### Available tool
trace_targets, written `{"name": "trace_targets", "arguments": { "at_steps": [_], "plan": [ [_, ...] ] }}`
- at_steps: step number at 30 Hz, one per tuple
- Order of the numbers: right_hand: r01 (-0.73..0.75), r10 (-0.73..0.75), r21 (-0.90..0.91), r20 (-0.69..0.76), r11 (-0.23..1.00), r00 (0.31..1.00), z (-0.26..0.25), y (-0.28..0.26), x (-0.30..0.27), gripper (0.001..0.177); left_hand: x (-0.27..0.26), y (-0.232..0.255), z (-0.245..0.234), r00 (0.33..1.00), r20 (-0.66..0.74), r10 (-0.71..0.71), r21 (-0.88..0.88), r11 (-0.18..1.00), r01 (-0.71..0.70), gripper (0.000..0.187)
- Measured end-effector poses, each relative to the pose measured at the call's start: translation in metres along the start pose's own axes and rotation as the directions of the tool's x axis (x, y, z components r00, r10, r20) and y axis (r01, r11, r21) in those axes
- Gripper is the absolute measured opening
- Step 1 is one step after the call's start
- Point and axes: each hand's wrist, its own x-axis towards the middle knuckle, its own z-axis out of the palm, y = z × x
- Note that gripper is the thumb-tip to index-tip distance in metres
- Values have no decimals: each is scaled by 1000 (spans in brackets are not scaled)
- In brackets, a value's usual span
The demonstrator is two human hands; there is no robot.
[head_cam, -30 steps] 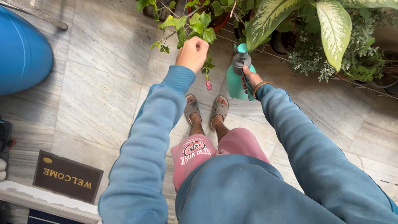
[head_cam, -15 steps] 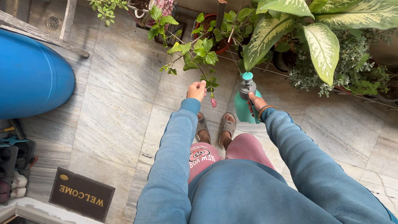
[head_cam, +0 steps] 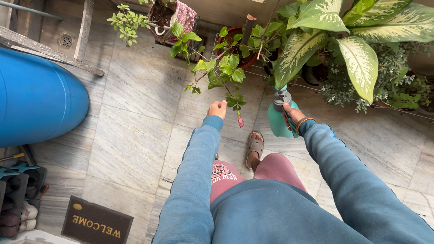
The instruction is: The person pumps a sprayer and applies water to several potted plants on a balcony.
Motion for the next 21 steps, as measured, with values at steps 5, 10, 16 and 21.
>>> {"name": "trace_targets", "arguments": {
  "at_steps": [5, 10, 16, 21],
  "plan": [
    [8, -6, 41, -61, 999, 998, 15, -12, -12, 58, 26, -14, -13, 992, 121, -28, 83, 996, 18, 40],
    [-35, 38, 40, -89, 999, 995, 45, -30, -25, 57, 57, -16, -40, 980, 194, 45, 112, 991, -68, 41],
    [-106, 106, 6, -105, 994, 989, 87, -54, -47, 58, 88, -7, -70, 956, 265, 129, 104, 981, -161, 43],
    [-136, 137, 20, -110, 991, 984, 123, -63, -56, 58, 101, 2, -87, 938, 287, 194, 49, 975, -217, 42]
  ]
}}
